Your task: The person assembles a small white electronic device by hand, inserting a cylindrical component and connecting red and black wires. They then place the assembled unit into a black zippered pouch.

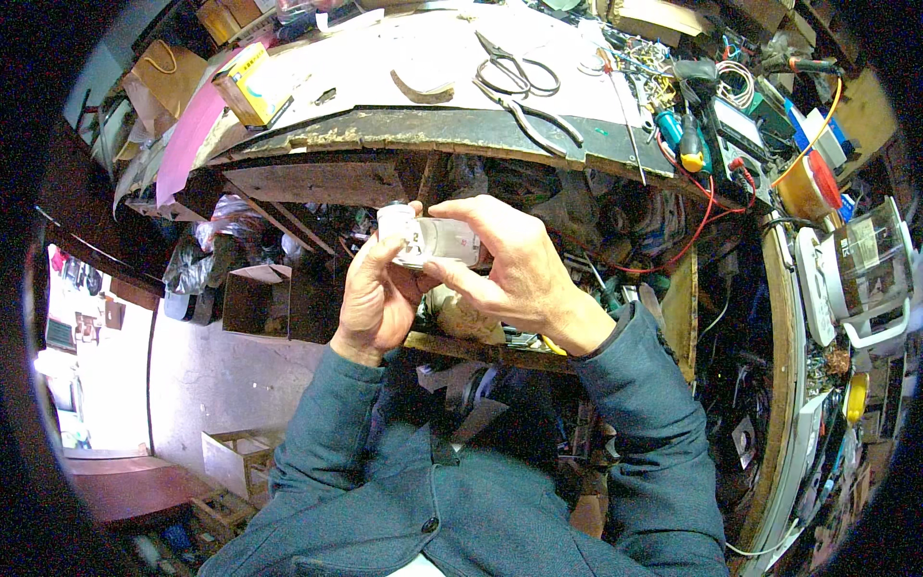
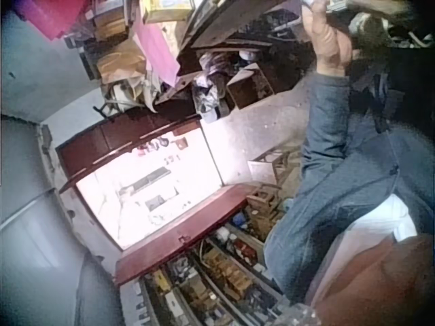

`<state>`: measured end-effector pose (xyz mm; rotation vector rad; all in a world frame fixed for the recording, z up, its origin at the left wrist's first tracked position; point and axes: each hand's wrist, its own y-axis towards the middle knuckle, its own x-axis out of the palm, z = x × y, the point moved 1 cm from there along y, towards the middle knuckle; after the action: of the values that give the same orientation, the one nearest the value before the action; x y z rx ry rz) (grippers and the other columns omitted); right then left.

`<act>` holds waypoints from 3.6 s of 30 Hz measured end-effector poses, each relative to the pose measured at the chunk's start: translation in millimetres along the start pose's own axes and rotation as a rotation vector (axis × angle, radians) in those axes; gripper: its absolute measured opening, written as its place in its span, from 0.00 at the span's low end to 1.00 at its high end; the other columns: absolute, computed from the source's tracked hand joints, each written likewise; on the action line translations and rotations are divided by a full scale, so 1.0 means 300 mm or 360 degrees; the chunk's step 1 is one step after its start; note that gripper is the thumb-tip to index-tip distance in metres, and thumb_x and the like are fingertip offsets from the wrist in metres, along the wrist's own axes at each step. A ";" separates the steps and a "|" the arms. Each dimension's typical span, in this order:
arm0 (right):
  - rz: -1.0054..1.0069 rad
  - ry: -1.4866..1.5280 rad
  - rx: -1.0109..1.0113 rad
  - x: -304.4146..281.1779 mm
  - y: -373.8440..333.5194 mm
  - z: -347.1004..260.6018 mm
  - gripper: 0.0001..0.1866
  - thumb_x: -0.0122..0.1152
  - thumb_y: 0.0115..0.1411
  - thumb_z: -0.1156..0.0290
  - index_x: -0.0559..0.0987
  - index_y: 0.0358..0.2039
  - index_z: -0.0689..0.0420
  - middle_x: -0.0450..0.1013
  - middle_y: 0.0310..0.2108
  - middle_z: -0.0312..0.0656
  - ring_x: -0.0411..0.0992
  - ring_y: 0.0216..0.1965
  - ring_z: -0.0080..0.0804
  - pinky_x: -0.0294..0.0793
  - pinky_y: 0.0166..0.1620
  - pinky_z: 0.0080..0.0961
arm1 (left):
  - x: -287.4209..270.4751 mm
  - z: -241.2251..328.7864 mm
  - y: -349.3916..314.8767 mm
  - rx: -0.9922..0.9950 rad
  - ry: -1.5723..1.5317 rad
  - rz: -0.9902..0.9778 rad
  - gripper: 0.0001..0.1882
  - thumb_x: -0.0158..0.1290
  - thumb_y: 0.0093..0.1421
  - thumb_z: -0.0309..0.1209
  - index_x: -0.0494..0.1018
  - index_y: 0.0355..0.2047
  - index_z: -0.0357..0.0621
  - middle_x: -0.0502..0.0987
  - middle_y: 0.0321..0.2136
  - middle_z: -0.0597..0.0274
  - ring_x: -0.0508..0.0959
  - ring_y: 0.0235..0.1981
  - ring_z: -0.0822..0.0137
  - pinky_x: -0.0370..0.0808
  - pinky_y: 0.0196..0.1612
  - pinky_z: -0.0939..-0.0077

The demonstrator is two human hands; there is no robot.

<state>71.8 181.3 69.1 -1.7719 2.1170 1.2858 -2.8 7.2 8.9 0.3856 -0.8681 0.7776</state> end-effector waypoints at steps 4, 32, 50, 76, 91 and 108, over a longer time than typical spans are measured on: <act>0.0010 -0.0002 0.0039 -0.004 -0.001 0.012 0.25 0.76 0.55 0.69 0.79 0.52 0.61 0.80 0.43 0.51 0.81 0.44 0.46 0.81 0.46 0.34 | -0.011 -0.011 0.012 0.0044 -0.0027 -0.0023 0.30 0.55 0.71 0.41 0.63 0.67 0.40 0.76 0.55 0.55 0.80 0.54 0.58 0.83 0.56 0.57; 0.0067 -0.0051 0.0006 -0.009 0.006 0.006 0.14 0.76 0.53 0.69 0.83 0.38 0.60 0.77 0.36 0.46 0.79 0.39 0.43 0.80 0.43 0.34 | 0.002 -0.036 -0.008 0.0272 0.0394 -0.0064 0.27 0.67 0.59 0.21 0.74 0.59 0.39 0.81 0.49 0.64 0.80 0.50 0.70 0.78 0.57 0.74; 0.0112 -0.0012 0.0152 0.007 -0.008 0.014 0.12 0.74 0.55 0.71 0.83 0.37 0.60 0.77 0.34 0.45 0.79 0.37 0.39 0.79 0.42 0.31 | 0.032 -0.039 -0.018 0.0338 0.0734 0.0027 0.23 0.66 0.63 0.25 0.75 0.57 0.38 0.81 0.48 0.63 0.80 0.48 0.73 0.77 0.55 0.76; -0.0561 0.1332 0.1137 -0.011 -0.010 0.080 0.19 0.74 0.62 0.61 0.79 0.46 0.59 0.76 0.34 0.29 0.72 0.33 0.15 0.70 0.34 0.16 | 0.028 -0.049 -0.014 0.0455 0.0844 -0.0016 0.28 0.55 0.72 0.29 0.63 0.68 0.31 0.76 0.58 0.55 0.76 0.58 0.69 0.76 0.58 0.72; -0.0407 0.1097 0.1006 0.011 -0.025 0.101 0.15 0.73 0.62 0.65 0.81 0.45 0.58 0.77 0.34 0.29 0.71 0.33 0.14 0.71 0.36 0.16 | 0.043 -0.045 -0.037 0.0257 0.0866 0.0187 0.09 0.52 0.73 0.29 0.75 0.42 0.33 0.82 0.35 0.58 0.84 0.31 0.70 0.85 0.34 0.75; -0.0402 0.0975 0.0899 0.011 -0.015 0.070 0.15 0.74 0.61 0.65 0.80 0.43 0.59 0.76 0.33 0.29 0.71 0.33 0.13 0.70 0.35 0.15 | 0.072 -0.036 -0.036 0.0324 0.0799 0.0190 0.22 0.59 0.70 0.35 0.72 0.58 0.33 0.81 0.46 0.59 0.81 0.44 0.72 0.83 0.40 0.77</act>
<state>65.7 192.3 51.4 -2.2071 2.0977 0.0431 19.7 16.2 19.8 0.2991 -0.3438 1.0223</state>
